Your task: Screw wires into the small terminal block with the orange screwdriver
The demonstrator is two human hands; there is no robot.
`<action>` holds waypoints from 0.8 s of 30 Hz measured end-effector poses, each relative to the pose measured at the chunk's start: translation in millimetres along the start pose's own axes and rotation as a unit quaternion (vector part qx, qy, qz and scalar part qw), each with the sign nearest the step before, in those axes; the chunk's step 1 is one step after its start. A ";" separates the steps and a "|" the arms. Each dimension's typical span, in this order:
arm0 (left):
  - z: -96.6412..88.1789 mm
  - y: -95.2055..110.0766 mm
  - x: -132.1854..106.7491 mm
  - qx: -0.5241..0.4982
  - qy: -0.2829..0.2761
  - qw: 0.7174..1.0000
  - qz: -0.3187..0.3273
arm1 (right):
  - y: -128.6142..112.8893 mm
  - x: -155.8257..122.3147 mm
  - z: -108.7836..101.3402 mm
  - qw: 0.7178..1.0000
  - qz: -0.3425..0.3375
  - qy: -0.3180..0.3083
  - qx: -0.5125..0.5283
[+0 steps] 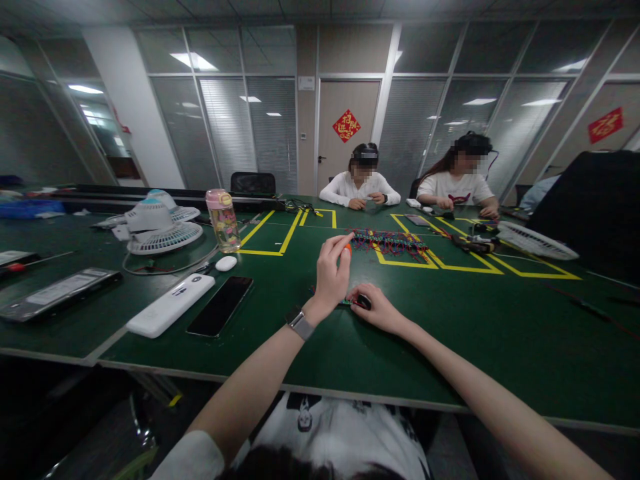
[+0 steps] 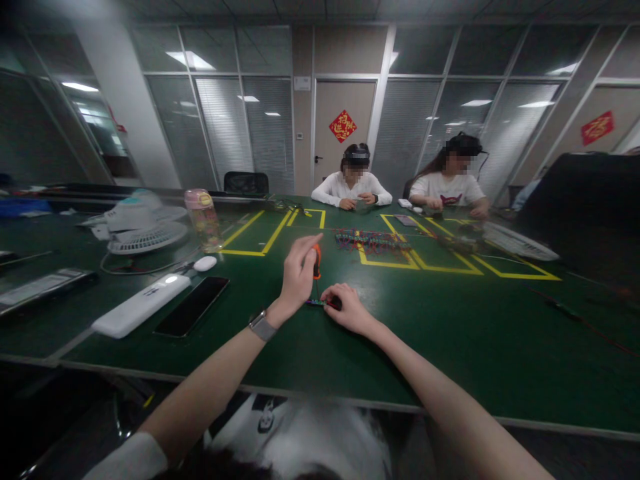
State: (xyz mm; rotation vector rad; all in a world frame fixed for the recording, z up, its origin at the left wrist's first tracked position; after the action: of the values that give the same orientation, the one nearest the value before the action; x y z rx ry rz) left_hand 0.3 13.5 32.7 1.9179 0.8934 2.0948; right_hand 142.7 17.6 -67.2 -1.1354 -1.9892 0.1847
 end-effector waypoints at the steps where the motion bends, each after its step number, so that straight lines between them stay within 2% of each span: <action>1: 0.9 -0.9 0.1 -0.007 -0.004 1.000 -0.002 | 0.4 0.0 0.1 1.000 0.000 0.001 0.001; 9: -2.8 2.4 1.4 0.049 0.030 0.998 0.000 | -1.9 0.4 -1.3 1.000 0.000 0.003 0.000; 15: 0.7 4.3 0.3 -0.012 -0.021 1.000 0.002 | -4.8 0.7 -2.6 1.000 0.002 -0.001 0.002; 21: -1.9 4.0 1.2 0.032 0.018 0.999 0.001 | -3.9 0.2 -1.9 1.000 0.002 0.003 0.002; 24: -0.9 4.3 0.7 0.003 0.000 1.000 0.003 | -3.4 0.3 -1.6 1.000 0.002 0.003 0.002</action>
State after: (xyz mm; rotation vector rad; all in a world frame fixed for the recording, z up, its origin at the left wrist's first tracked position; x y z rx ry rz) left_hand 0.4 10.1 35.5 1.9260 0.8959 2.0965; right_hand 141.5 15.4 -64.3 -1.1368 -1.9803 0.1883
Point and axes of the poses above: each hand's wrist, its own x-axis towards the middle knuckle, its own z-axis out of the palm, y = z × x, the point moved 4 cm from there along x, towards the middle knuckle, and after that the axes turned 12 degrees about y, right-handed, at the moved point
